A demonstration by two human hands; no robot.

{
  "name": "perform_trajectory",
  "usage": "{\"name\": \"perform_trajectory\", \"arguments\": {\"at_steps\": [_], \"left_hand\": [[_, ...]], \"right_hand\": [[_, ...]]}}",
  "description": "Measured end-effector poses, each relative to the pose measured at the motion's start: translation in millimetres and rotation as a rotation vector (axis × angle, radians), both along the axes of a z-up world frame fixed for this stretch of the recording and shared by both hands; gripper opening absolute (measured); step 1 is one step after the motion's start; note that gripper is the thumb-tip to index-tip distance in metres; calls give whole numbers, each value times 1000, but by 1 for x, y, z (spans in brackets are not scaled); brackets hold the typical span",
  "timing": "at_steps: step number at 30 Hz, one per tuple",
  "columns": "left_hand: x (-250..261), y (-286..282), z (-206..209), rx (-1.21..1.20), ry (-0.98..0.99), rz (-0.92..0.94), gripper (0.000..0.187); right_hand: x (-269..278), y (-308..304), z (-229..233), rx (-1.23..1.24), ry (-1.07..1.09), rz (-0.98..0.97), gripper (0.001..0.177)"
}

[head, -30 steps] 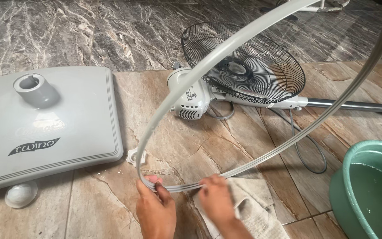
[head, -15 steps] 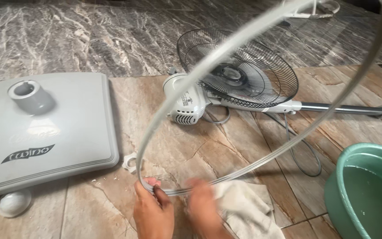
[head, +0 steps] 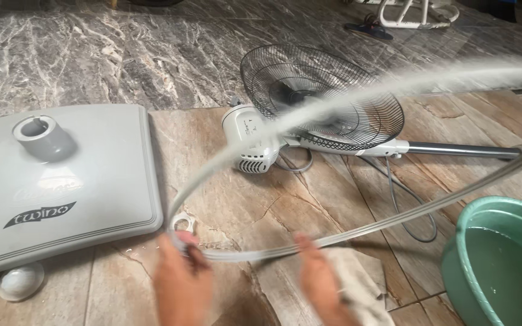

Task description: The person wipes a small transparent fan cap and a long flexible fan tube with a cloth on the floor. They handle each part individually, wiping surfaces and edges, then place the parts back down.

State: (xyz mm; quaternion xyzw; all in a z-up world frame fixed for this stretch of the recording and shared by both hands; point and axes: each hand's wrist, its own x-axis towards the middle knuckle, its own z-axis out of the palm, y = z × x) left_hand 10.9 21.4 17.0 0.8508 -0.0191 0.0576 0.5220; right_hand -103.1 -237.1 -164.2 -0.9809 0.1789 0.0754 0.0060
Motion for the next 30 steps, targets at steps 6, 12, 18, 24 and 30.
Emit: {"name": "perform_trajectory", "arguments": {"at_steps": [6,12,18,24,30], "left_hand": [[-3,-4,14,113,97,-61,20],[36,40,47,87,205,-79,37],[8,-1,-49,-285,145,-199,44],[-31,-53,-164,-531,136,-411,61],[-21,-88,-166,-478,515,-193,94]], "right_hand": [[4,44,-13,67,-425,331,78],[-12,-29,39,-256,-35,163,74],[-8,-4,32,261,-599,-37,47],[-8,17,36,300,-632,41,54],[-12,41,29,431,-694,-2,52]]}}
